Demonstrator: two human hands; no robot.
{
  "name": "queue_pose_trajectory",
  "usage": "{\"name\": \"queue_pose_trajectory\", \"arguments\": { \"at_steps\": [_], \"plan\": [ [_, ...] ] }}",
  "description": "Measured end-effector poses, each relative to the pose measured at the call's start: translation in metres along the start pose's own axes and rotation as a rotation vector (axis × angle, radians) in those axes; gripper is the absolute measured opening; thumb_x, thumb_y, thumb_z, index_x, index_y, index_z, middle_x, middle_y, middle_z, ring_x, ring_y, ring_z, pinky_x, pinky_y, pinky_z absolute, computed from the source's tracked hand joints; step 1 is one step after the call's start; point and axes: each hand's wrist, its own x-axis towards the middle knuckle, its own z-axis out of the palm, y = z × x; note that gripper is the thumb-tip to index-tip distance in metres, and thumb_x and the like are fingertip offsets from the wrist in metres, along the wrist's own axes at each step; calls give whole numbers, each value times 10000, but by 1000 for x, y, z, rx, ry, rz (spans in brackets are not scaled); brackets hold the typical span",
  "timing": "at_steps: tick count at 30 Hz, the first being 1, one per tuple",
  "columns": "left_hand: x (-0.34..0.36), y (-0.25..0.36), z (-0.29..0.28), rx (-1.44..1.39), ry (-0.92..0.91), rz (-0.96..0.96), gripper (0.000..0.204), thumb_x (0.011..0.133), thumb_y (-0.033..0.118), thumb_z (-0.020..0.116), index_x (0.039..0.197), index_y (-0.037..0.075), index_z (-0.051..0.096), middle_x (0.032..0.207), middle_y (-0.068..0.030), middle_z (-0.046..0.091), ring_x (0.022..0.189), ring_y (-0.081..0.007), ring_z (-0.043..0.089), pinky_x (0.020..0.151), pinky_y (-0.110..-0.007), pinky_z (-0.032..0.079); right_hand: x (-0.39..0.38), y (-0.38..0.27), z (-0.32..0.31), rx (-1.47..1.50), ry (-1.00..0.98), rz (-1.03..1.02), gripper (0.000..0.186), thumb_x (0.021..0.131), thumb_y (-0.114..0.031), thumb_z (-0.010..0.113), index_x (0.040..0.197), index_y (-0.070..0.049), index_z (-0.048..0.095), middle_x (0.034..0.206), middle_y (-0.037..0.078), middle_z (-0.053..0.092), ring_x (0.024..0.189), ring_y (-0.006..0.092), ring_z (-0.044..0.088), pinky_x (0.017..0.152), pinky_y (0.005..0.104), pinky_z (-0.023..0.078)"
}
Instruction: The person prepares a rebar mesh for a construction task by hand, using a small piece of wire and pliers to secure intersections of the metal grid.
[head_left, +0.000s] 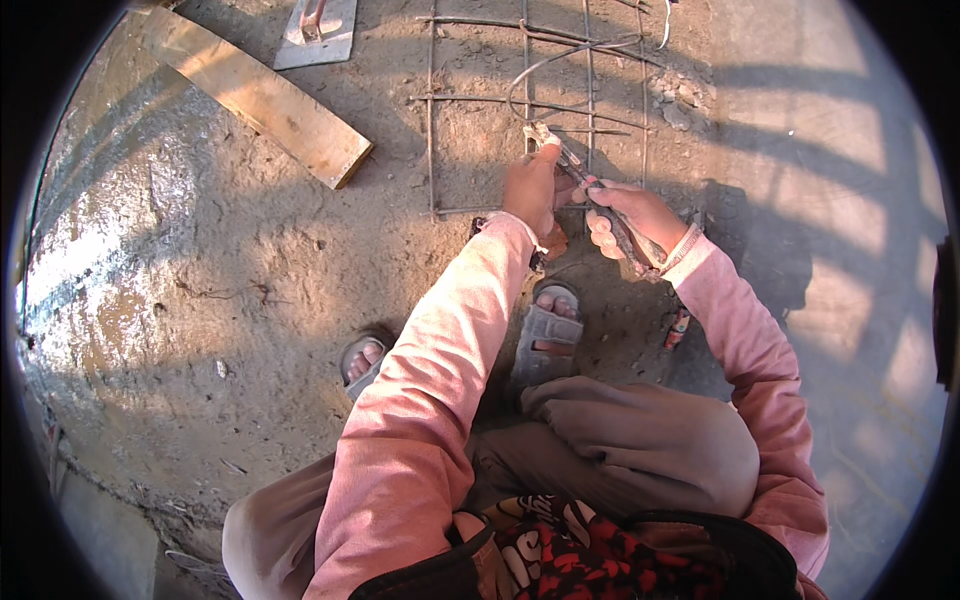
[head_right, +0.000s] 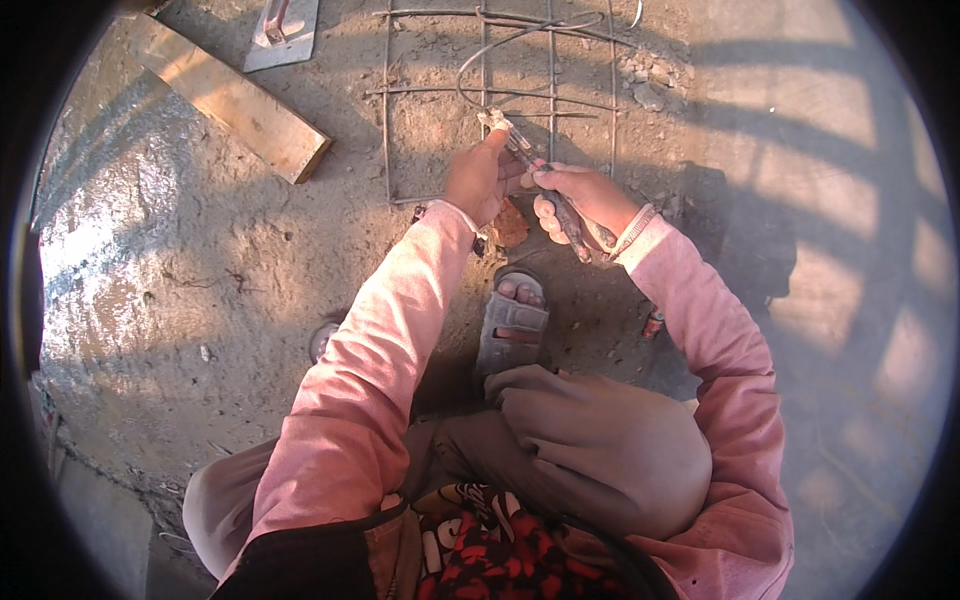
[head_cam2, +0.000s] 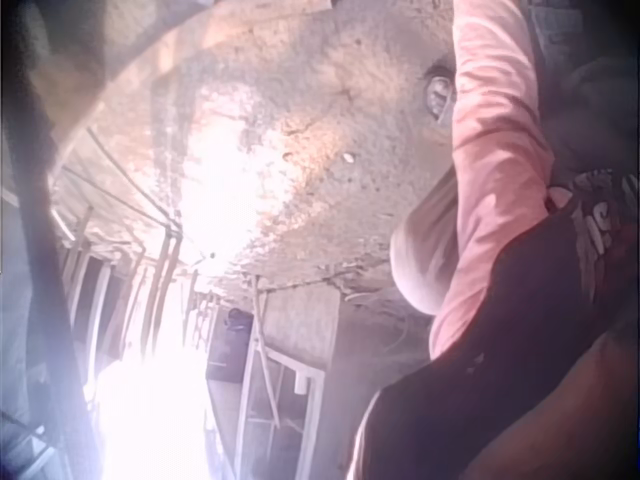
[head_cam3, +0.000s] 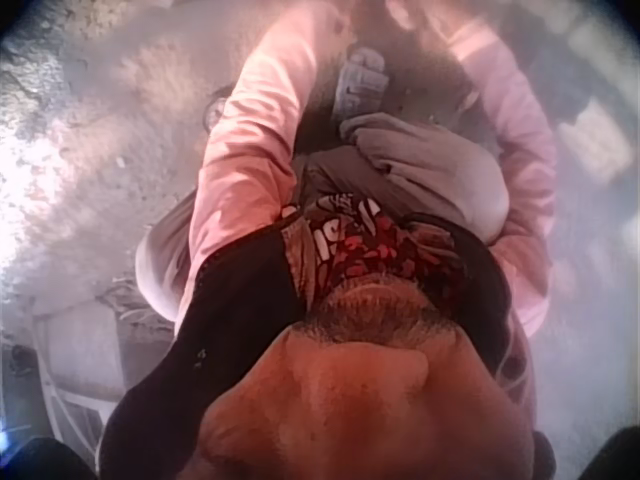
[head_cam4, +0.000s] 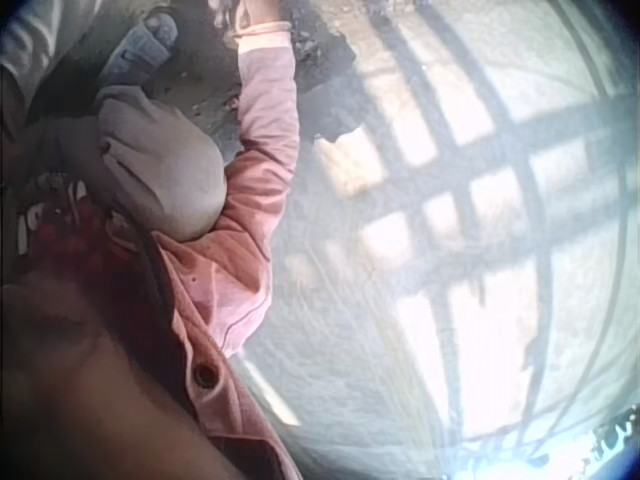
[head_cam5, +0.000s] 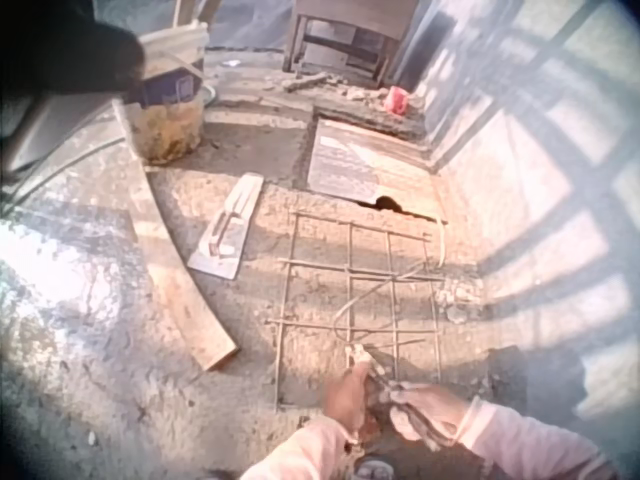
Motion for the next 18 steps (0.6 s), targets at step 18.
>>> {"name": "queue_pose_trajectory", "arguments": {
  "at_steps": [18],
  "plan": [
    [38,-11,48,-495,-56,-82,137,955,94,433,878,-19,425,752,-125,477,585,-246,501,492,-355,455,-59,-45,16,-886,487,-122,288,949,-304,467,999,-22,497,642,113,545,452,187,512,409,318,416]
  ]
}}
